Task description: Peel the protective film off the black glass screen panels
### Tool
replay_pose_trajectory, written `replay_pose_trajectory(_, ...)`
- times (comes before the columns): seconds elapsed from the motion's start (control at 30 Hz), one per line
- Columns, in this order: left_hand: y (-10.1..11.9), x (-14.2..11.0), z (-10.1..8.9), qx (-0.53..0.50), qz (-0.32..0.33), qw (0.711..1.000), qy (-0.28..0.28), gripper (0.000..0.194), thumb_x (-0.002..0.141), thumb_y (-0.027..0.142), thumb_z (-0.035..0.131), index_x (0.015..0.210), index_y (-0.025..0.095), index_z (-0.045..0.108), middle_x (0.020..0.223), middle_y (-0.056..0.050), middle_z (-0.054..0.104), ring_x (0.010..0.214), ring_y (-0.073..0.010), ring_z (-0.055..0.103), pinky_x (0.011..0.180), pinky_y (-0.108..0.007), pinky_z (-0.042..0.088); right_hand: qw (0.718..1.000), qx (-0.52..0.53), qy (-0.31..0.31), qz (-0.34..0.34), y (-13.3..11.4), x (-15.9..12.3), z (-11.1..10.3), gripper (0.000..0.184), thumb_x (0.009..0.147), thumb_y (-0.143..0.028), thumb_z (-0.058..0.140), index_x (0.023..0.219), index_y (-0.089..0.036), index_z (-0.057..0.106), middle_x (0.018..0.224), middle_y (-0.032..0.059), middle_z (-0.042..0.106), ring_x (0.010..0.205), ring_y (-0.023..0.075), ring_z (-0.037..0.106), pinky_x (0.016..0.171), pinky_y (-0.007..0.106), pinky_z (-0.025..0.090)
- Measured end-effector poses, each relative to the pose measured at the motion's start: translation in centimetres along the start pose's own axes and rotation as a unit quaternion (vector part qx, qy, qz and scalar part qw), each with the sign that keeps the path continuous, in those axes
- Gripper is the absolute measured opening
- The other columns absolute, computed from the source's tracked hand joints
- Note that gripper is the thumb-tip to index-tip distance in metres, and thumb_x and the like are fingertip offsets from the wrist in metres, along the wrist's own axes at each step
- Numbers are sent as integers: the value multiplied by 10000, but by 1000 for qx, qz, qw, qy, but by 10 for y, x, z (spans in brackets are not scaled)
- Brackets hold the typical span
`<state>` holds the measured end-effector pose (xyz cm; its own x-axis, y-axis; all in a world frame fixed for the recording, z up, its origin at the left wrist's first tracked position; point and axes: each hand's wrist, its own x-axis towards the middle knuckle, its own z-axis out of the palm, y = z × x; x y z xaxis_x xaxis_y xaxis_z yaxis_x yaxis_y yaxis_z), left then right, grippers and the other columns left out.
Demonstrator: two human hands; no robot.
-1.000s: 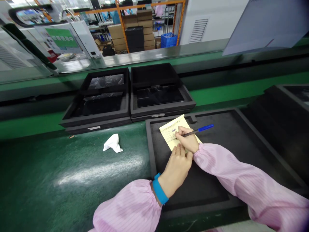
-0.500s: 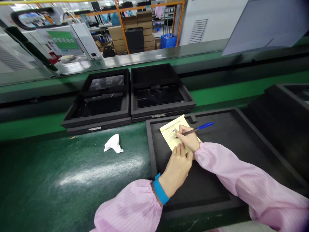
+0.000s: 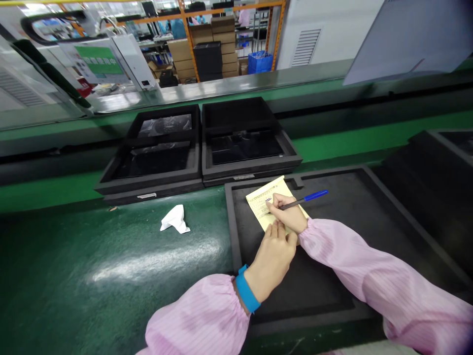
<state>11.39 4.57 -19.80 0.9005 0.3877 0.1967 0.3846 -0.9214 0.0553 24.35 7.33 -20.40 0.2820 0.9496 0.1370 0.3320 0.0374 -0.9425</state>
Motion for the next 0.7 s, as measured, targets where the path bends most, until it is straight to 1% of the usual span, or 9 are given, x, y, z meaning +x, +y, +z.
replay_pose_trajectory(0.07, 0, 0, 0, 0, 1, 1000, -1, 259, 775, 66, 471, 1033, 64, 500, 1205, -272, 577, 1175, -309, 545, 994, -381, 434, 1000, 0, 0, 0, 0, 0, 0, 373, 738, -382, 544, 537, -173, 309, 462, -31, 328, 441, 60, 292, 442, 212, 247)
replay_pose_trajectory(0.27, 0, 0, 0, 1, 3, 1000, 2, 235, 771, 67, 469, 1004, 71, 505, 1228, -276, 562, 1186, -315, 534, 990, -378, 438, 999, -6, 33, -4, 2, 1, 1, 376, 738, -379, 540, 540, -175, 293, 462, -36, 302, 444, 57, 266, 441, 211, 222)
replay_pose_trajectory(0.47, 0, 0, 1, 0, 3, 1000, 7, 293, 752, 80, 492, 1044, 65, 497, 1223, -270, 569, 1173, -315, 544, 989, -378, 439, 999, -11, 35, -3, 1, 2, 1, 374, 732, -382, 540, 535, -172, 302, 459, -38, 301, 444, 52, 266, 440, 206, 226)
replay_pose_trajectory(0.7, 0, 0, 2, -3, 2, 1000, 12, 272, 765, 76, 469, 1034, 63, 512, 1209, -265, 580, 1165, -314, 552, 982, -373, 443, 999, -10, 34, -4, 0, 1, 1, 375, 729, -385, 538, 531, -172, 301, 456, -40, 300, 441, 49, 263, 435, 202, 224)
